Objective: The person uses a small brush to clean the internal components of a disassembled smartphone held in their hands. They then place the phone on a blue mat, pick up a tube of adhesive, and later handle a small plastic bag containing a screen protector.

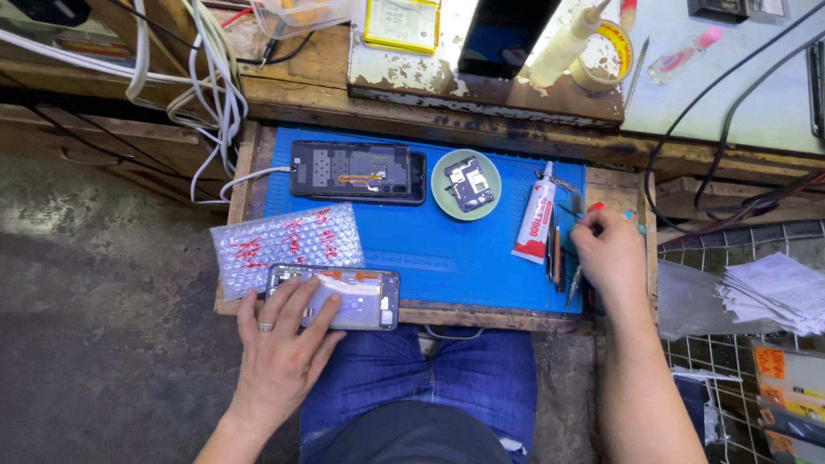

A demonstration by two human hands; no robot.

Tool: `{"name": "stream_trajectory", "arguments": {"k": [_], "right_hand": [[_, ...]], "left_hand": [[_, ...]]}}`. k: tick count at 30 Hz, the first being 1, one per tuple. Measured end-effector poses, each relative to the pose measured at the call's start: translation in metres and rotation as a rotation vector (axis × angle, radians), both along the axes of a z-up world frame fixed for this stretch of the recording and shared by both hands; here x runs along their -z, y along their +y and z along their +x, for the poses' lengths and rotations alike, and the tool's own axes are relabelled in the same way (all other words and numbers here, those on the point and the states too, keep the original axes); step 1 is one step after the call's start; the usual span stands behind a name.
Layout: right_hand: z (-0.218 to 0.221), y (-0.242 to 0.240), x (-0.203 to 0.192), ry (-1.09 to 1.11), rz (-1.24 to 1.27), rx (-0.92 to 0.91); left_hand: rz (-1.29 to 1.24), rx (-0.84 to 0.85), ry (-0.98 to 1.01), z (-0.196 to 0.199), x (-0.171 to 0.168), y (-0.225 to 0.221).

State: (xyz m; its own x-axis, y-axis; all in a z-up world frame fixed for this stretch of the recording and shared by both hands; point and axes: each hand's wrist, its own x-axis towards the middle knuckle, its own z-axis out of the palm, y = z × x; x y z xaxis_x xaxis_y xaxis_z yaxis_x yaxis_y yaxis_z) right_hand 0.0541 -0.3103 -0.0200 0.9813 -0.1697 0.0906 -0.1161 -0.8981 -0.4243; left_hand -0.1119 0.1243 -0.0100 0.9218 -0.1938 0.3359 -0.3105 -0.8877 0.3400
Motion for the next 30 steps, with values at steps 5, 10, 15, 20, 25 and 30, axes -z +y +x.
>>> {"name": "stream_trajectory", "arguments": {"k": [5,10,15,20,25,30], "right_hand": [[-0.004,-0.001,-0.01,-0.045,0.253,0.109],[-0.009,0.014,-0.016,-0.306,0.764,-0.083],[-0.013,0.045,-0.023,-0.42,0.863,-0.26],[-0.016,0.09,-0.048,-0.389,0.197,-0.549],[-0.001,0.159,-0.058,-0.254,-0.069,-1.039],[0.016,0.21,-0.051,-0.255,-0.245,-1.145]], "left_hand": [[0.063,0.003,0.054,0.02,-0.01,0.011],[0.095,0.038,0.099,0.023,-0.015,0.016],[0.091,0.035,0.096,0.022,-0.017,0.024],[0.087,0.038,0.104,0.017,-0.02,0.03],[0.1,0.015,0.094,0.017,-0.018,0.038],[0.059,0.007,0.089,0.014,-0.017,0.04]]}}
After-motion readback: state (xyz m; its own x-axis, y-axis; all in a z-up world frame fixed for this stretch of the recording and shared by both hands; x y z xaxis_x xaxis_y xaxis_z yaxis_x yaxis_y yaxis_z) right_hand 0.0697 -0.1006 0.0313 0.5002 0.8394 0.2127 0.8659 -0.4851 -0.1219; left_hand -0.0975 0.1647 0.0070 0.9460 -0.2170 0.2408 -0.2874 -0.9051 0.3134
